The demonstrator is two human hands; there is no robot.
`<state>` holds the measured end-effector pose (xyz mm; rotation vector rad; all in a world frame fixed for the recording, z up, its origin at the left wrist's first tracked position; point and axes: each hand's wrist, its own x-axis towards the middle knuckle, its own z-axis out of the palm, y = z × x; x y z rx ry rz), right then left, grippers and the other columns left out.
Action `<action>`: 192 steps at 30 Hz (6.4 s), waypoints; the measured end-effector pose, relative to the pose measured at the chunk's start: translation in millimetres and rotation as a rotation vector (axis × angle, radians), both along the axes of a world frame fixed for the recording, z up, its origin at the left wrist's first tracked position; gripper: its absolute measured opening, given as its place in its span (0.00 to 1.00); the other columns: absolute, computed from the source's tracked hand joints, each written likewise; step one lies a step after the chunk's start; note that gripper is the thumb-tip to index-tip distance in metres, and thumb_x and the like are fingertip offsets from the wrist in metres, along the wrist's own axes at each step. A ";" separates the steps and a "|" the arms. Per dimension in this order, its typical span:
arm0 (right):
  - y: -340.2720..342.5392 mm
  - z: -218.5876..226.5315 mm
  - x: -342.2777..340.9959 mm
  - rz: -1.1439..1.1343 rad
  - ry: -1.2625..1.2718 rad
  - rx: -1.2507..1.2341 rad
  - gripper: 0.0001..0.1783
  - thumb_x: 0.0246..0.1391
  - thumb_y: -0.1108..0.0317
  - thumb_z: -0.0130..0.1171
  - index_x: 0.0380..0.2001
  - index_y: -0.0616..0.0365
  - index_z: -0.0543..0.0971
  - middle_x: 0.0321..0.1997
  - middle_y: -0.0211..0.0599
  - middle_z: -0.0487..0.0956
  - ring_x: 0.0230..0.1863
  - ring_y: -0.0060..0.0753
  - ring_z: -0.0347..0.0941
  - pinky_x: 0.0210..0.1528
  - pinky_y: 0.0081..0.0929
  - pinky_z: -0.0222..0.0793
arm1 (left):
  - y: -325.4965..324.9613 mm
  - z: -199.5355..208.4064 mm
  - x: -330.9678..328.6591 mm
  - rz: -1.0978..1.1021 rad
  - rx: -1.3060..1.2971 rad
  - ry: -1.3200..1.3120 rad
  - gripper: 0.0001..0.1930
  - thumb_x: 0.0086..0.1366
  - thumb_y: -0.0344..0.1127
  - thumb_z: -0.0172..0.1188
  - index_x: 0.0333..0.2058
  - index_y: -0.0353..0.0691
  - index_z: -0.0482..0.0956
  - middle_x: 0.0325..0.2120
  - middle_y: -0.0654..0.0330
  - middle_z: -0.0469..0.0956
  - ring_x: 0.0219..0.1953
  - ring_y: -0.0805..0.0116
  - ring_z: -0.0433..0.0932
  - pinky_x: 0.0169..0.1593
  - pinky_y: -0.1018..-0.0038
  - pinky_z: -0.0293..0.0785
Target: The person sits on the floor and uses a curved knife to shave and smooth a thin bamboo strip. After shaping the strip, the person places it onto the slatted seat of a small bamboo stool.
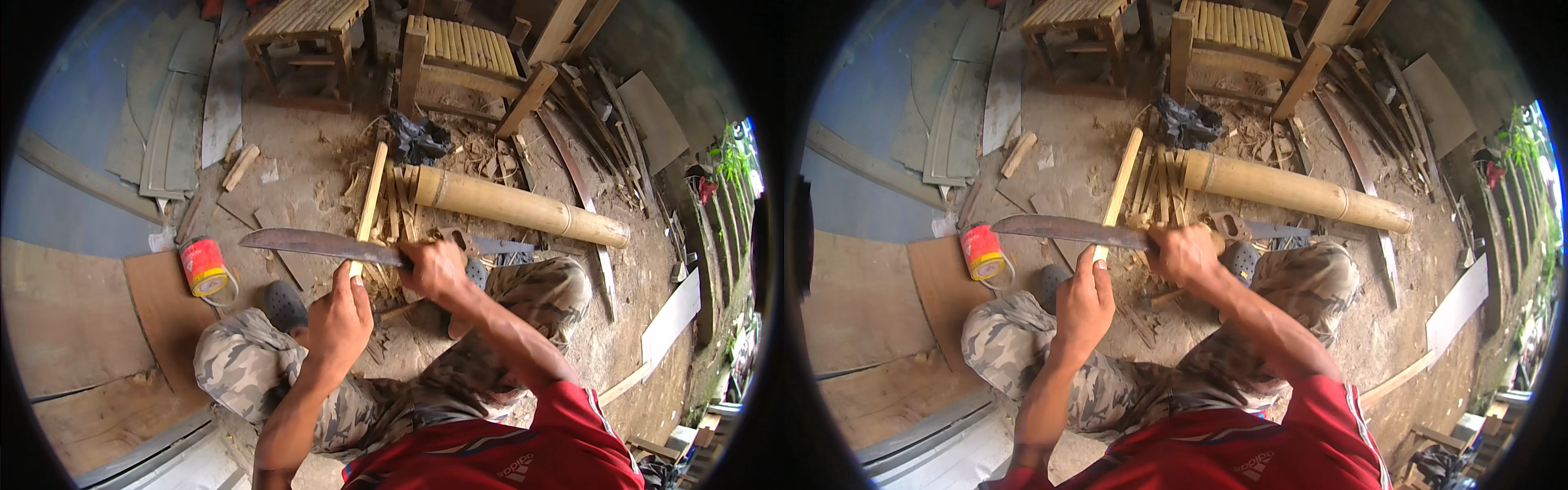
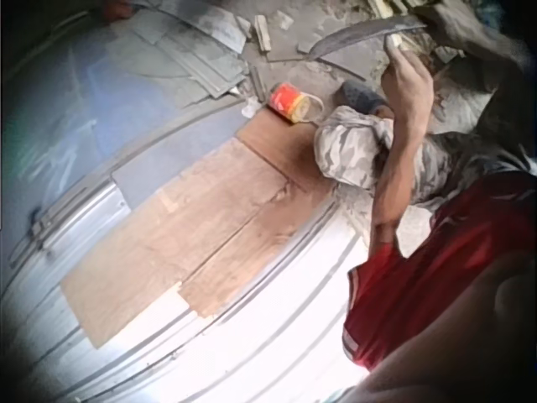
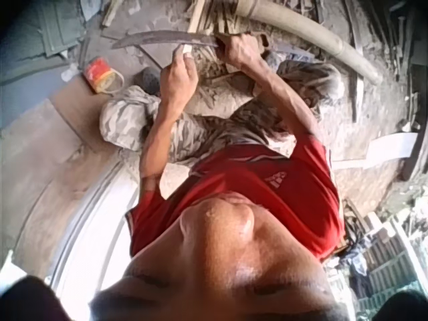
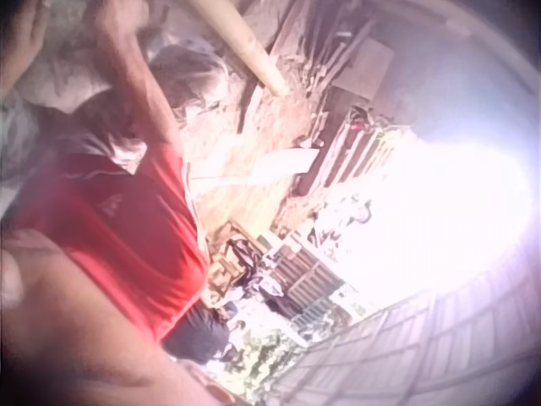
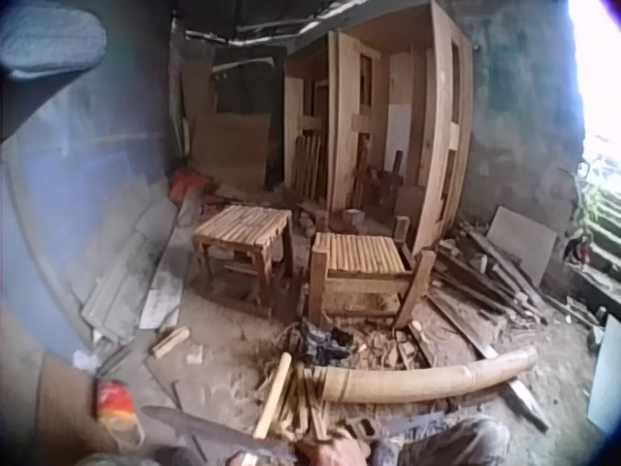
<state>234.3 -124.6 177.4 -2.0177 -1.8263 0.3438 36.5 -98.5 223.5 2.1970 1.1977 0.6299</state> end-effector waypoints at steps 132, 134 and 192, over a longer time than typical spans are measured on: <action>-27.2 0.2 205.2 -0.207 0.084 -0.022 0.09 0.45 0.59 0.61 0.28 0.49 0.82 0.16 0.42 0.78 0.16 0.47 0.74 0.22 0.43 0.71 | 4.4 -4.8 222.0 -0.152 -0.814 -0.176 0.12 0.73 0.34 0.44 0.45 0.33 0.72 0.20 0.68 0.62 0.20 0.79 0.58 0.24 0.75 0.58; -30.1 3.9 192.1 -0.183 0.051 -0.055 0.12 0.45 0.54 0.65 0.29 0.48 0.82 0.17 0.38 0.79 0.15 0.42 0.74 0.20 0.41 0.71 | 7.0 -3.7 225.7 -0.105 -0.850 -0.176 0.13 0.73 0.34 0.44 0.48 0.33 0.72 0.19 0.67 0.61 0.20 0.79 0.57 0.24 0.75 0.58; -23.7 44.4 83.7 -0.402 1.131 -0.157 0.18 0.56 0.59 0.67 0.43 0.62 0.83 0.17 0.24 0.73 0.15 0.16 0.63 0.18 0.23 0.59 | -17.6 -32.0 101.0 -0.094 -0.662 -0.413 0.18 0.72 0.31 0.46 0.58 0.35 0.68 0.28 0.58 0.76 0.22 0.71 0.72 0.29 0.73 0.71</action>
